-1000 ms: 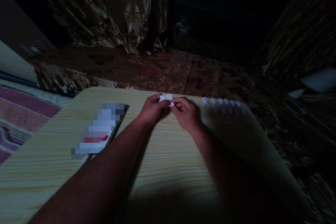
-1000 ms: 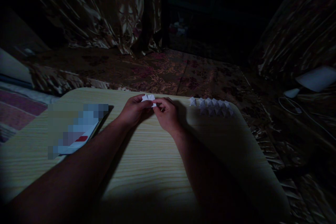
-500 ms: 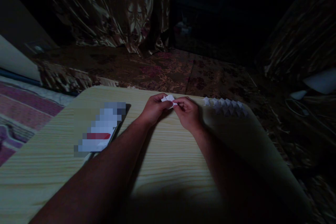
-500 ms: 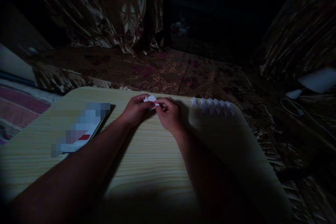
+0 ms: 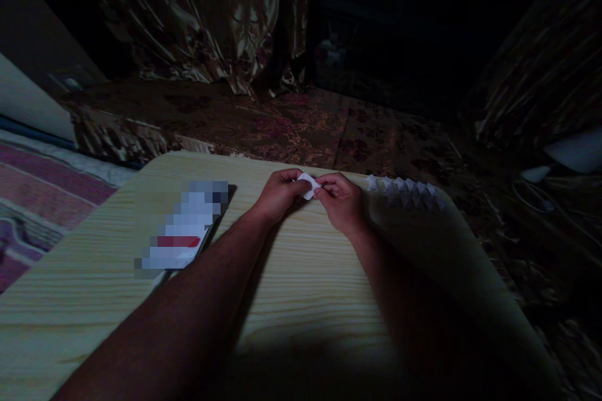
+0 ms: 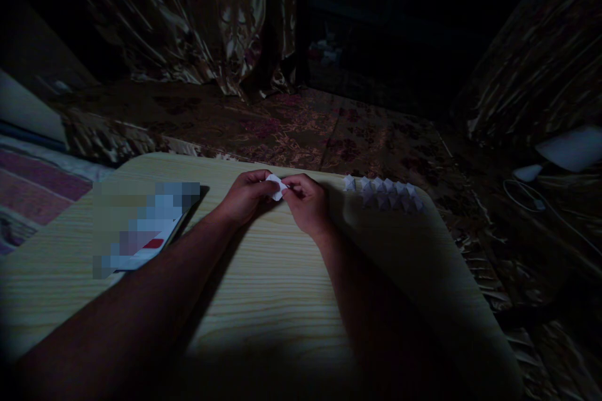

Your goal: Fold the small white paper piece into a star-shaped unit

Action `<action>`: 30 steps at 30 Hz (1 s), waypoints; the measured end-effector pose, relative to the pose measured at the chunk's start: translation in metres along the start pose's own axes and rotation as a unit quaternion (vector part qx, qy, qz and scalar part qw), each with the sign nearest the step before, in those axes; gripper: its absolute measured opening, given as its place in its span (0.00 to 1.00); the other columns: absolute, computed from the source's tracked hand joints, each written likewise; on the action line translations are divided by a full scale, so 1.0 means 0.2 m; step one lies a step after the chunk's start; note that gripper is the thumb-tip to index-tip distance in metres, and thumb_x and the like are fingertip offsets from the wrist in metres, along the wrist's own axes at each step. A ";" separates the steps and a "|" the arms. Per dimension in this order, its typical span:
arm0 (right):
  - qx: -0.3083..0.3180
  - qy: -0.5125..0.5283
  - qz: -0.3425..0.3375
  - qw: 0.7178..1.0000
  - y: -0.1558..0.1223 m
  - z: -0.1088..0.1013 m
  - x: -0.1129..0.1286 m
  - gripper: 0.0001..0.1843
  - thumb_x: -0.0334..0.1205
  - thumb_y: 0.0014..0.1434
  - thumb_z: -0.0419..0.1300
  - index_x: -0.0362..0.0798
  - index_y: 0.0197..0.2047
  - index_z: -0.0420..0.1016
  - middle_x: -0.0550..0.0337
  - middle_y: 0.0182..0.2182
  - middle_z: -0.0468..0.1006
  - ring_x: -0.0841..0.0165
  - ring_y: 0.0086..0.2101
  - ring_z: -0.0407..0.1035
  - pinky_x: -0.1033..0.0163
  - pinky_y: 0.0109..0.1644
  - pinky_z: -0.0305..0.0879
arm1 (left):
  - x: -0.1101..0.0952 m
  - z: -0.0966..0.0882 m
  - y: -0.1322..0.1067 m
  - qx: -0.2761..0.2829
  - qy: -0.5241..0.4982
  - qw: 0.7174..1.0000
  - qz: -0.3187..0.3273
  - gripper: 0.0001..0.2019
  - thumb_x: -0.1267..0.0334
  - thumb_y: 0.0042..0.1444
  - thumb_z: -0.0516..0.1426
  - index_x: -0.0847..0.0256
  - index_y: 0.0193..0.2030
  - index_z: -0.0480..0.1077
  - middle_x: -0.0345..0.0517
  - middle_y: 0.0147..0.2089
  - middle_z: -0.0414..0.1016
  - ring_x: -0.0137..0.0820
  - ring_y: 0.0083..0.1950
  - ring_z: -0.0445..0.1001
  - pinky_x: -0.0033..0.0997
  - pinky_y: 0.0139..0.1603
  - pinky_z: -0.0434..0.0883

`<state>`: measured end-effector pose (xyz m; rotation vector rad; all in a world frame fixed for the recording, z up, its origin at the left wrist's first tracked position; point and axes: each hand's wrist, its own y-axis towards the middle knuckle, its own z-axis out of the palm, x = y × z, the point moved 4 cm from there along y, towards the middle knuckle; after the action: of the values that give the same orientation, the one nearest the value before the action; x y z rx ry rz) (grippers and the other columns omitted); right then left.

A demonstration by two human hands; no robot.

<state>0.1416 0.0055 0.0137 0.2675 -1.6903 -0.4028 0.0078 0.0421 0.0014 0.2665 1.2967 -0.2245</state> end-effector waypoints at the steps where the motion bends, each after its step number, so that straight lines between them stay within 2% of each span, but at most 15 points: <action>1: 0.003 0.002 0.000 1.000 0.00 0.00 0.00 0.08 0.38 0.53 0.59 0.49 0.38 0.72 0.63 0.28 0.77 0.70 0.29 0.72 0.65 0.34 0.69 | 0.00 0.00 0.00 -0.003 -0.004 1.000 -0.003 0.07 0.65 0.43 0.61 0.63 0.25 0.67 0.38 0.20 0.67 0.23 0.20 0.62 0.24 0.22 0.56; 8: 0.009 -0.018 -0.002 1.000 0.00 -0.01 -0.01 0.07 0.38 0.54 0.59 0.50 0.38 0.73 0.62 0.31 0.77 0.69 0.32 0.73 0.64 0.37 0.70 | -0.02 0.02 -0.01 -0.019 -0.025 0.999 -0.010 0.07 0.65 0.41 0.62 0.63 0.24 0.68 0.37 0.19 0.66 0.23 0.19 0.62 0.24 0.21 0.56; 18: 0.057 0.015 0.013 0.998 0.01 -0.02 0.00 0.06 0.40 0.54 0.60 0.48 0.35 0.74 0.62 0.26 0.76 0.71 0.28 0.73 0.65 0.32 0.69 | -0.01 0.00 0.00 0.014 -0.022 0.999 -0.036 0.06 0.66 0.41 0.62 0.64 0.24 0.69 0.39 0.19 0.69 0.24 0.20 0.64 0.25 0.22 0.57; 25: 0.104 0.070 0.053 0.991 0.03 -0.04 -0.02 0.11 0.45 0.52 0.63 0.47 0.34 0.73 0.62 0.25 0.76 0.73 0.23 0.70 0.68 0.26 0.68 | -0.01 0.00 0.00 0.044 0.003 0.998 -0.040 0.05 0.66 0.41 0.62 0.65 0.24 0.70 0.40 0.19 0.68 0.25 0.20 0.64 0.26 0.22 0.57; 30: 0.135 0.109 0.085 0.981 0.04 -0.05 -0.03 0.14 0.48 0.50 0.65 0.47 0.33 0.73 0.63 0.25 0.75 0.73 0.23 0.70 0.67 0.26 0.70 | -0.03 0.02 -0.01 0.077 0.028 0.996 -0.044 0.05 0.67 0.42 0.61 0.65 0.22 0.70 0.40 0.18 0.68 0.23 0.19 0.62 0.26 0.22 0.55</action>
<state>0.1537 0.0135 0.0123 0.3507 -1.5343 -0.0144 0.0089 0.0381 0.0083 0.3492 1.3497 -0.3955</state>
